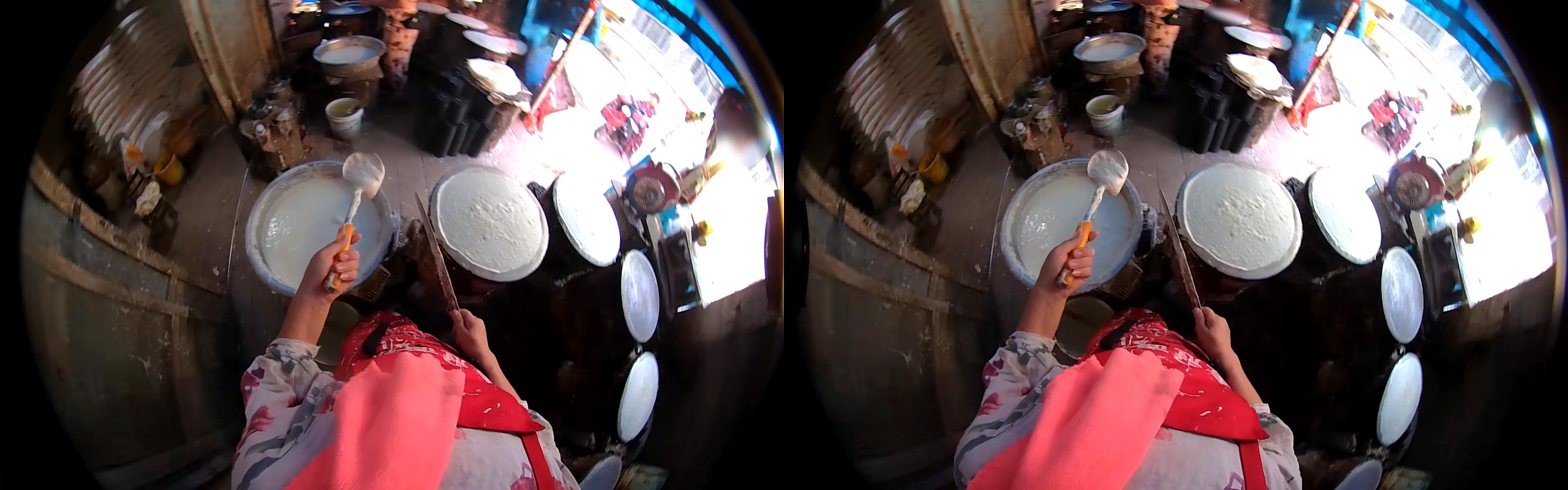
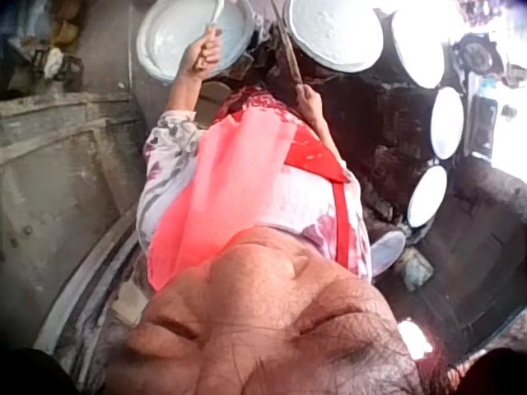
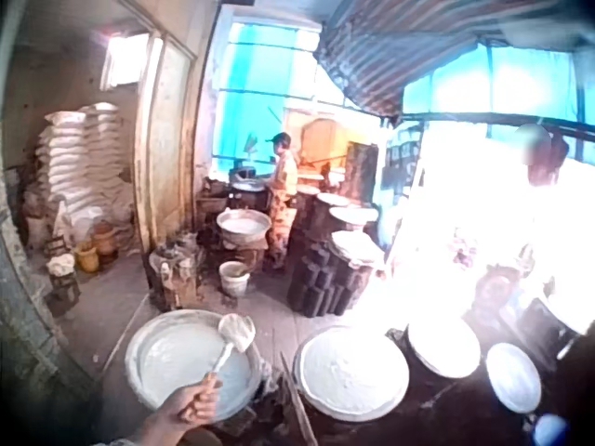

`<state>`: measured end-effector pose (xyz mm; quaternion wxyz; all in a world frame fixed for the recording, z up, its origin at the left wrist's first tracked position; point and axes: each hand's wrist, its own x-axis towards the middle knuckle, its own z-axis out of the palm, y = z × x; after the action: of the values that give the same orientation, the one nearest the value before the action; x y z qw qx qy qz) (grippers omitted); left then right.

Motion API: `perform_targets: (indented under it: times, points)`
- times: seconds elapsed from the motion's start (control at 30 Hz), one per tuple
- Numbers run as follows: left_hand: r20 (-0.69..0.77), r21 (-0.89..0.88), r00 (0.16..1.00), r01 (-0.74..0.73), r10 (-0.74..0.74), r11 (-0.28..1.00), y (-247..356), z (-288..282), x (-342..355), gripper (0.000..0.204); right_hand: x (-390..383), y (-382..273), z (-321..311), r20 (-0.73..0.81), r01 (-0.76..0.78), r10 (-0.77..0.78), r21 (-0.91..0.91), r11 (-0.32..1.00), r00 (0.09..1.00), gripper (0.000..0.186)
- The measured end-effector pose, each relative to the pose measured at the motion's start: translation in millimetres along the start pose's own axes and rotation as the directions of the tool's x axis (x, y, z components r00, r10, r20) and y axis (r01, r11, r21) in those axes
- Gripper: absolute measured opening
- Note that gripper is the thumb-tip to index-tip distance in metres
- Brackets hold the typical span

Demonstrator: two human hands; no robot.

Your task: The person scoops a white batter from a large metal basin using a ladle and pours it onto several round, heated metal pans. They use a flat wooden stick to spread the batter evenly across the surface of each pan. The person repeatedly moves between the pans, checking the batter and spreading it to ensure uniform coverage.

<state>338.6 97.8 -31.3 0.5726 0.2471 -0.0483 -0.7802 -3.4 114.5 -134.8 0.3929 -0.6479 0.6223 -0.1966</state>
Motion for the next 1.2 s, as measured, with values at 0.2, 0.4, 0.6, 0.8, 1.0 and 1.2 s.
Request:
perform_targets:
  times: [0.2, 0.4, 0.6, 0.8, 1.0, 1.2]
  points:
    - [0.251, -0.137, 0.930, 0.308, -0.268, 0.941, -17, 68, 17, 0.037, -33, 23, -25, -0.162, -0.106, 0.145, 0.225, 0.969, 0.976, 0.028]
    - [0.313, 0.049, 0.775, 0.564, -0.549, 0.825, -88, 146, 73, 0.040, -79, 76, -72, -0.302, -0.123, 0.356, 0.587, 0.800, 0.884, 0.029]
    - [0.268, 0.244, 0.503, 0.790, -0.822, 0.563, -210, 221, 123, 0.038, -147, 125, -129, -0.439, -0.108, 0.585, 0.731, 0.674, 0.682, 0.026]
    - [0.176, 0.388, 0.095, 0.908, -0.980, 0.158, -380, 302, 144, 0.038, -214, 205, -170, -0.559, 0.040, 0.737, 0.806, 0.591, 0.381, 0.021]
    - [0.102, 0.452, -0.269, 0.870, -0.958, -0.197, -561, 384, 131, 0.044, -290, 256, -213, -0.571, 0.085, 0.821, 0.818, 0.569, -0.001, 0.021]
    - [0.028, 0.454, -0.454, 0.799, -0.891, -0.393, -682, 429, 112, 0.045, -341, 281, -231, -0.495, 0.189, 0.840, 0.823, 0.535, -0.222, 0.022]
